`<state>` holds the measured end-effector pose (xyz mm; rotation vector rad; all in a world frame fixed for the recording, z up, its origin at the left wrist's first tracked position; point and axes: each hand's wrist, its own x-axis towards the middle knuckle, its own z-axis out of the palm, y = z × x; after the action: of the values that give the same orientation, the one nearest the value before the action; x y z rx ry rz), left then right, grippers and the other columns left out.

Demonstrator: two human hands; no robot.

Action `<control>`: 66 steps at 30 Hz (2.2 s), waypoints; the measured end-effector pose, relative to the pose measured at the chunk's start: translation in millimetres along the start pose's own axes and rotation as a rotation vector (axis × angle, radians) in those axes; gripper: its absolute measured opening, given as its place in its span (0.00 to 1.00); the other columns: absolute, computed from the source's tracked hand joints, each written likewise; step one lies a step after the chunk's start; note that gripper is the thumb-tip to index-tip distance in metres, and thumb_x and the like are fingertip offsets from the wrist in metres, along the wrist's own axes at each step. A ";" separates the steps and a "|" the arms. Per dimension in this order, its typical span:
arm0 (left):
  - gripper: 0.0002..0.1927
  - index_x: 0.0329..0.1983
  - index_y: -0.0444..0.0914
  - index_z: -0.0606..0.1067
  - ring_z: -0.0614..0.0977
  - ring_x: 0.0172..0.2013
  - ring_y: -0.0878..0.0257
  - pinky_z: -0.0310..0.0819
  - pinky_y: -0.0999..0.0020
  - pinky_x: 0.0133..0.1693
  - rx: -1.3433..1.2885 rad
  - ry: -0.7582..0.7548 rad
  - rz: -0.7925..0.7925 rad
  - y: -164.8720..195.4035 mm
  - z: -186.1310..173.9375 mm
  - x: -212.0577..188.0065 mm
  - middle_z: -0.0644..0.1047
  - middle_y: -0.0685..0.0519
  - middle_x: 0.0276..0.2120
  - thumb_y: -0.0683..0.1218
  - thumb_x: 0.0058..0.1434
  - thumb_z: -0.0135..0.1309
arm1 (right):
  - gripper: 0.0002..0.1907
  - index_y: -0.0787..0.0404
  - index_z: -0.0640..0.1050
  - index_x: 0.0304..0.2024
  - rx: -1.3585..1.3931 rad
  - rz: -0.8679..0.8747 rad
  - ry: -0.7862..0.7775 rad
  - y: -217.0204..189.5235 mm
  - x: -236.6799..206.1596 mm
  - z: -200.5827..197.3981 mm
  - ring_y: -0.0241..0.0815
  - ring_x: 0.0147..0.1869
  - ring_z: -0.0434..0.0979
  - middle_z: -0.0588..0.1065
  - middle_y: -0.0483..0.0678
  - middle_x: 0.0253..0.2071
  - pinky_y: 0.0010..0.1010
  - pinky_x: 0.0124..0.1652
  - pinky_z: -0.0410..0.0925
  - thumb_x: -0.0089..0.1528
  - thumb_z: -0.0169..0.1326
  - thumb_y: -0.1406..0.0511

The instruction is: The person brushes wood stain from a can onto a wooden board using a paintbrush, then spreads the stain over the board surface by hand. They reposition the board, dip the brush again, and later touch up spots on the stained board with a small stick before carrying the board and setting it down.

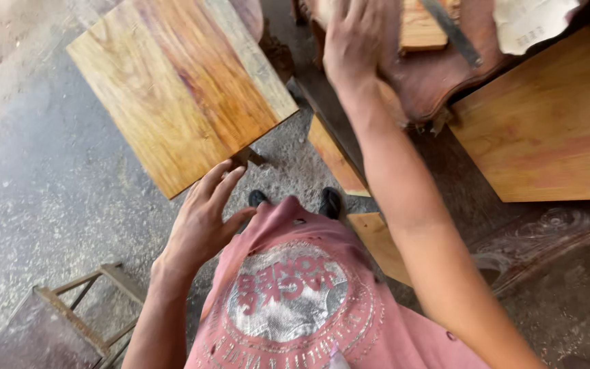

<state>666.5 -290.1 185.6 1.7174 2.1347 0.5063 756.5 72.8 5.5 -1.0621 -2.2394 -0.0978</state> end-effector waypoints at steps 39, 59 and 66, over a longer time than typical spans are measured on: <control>0.16 0.40 0.37 0.76 0.76 0.38 0.50 0.67 0.54 0.40 -1.453 -0.155 -0.832 20.8 149.1 52.6 0.76 0.45 0.37 0.54 0.72 0.53 | 0.29 0.59 0.81 0.54 1.127 -0.445 0.077 -110.7 -146.3 -205.7 0.58 0.72 0.66 0.74 0.55 0.59 0.55 0.75 0.43 0.72 0.41 0.46; 0.29 0.64 0.39 0.65 0.58 0.67 0.42 0.47 0.47 0.64 -0.063 -0.333 0.303 59.2 102.8 62.3 0.59 0.38 0.66 0.60 0.69 0.55 | 0.40 0.64 0.64 0.68 2.490 0.885 -0.497 -93.8 -136.7 -257.6 0.56 0.73 0.65 0.68 0.59 0.66 0.49 0.72 0.56 0.68 0.35 0.40; 0.33 0.71 0.41 0.65 0.56 0.74 0.39 0.48 0.46 0.70 0.007 0.216 -0.019 -10.2 71.4 19.4 0.59 0.37 0.73 0.56 0.66 0.57 | 0.38 0.70 0.71 0.64 2.133 0.262 -0.551 -85.0 -132.6 -299.6 0.57 0.72 0.70 0.71 0.63 0.66 0.50 0.73 0.59 0.71 0.44 0.42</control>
<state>688.5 -269.2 117.2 1.7129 2.2987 0.7087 913.8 -170.5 180.5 0.0011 -1.1681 2.2296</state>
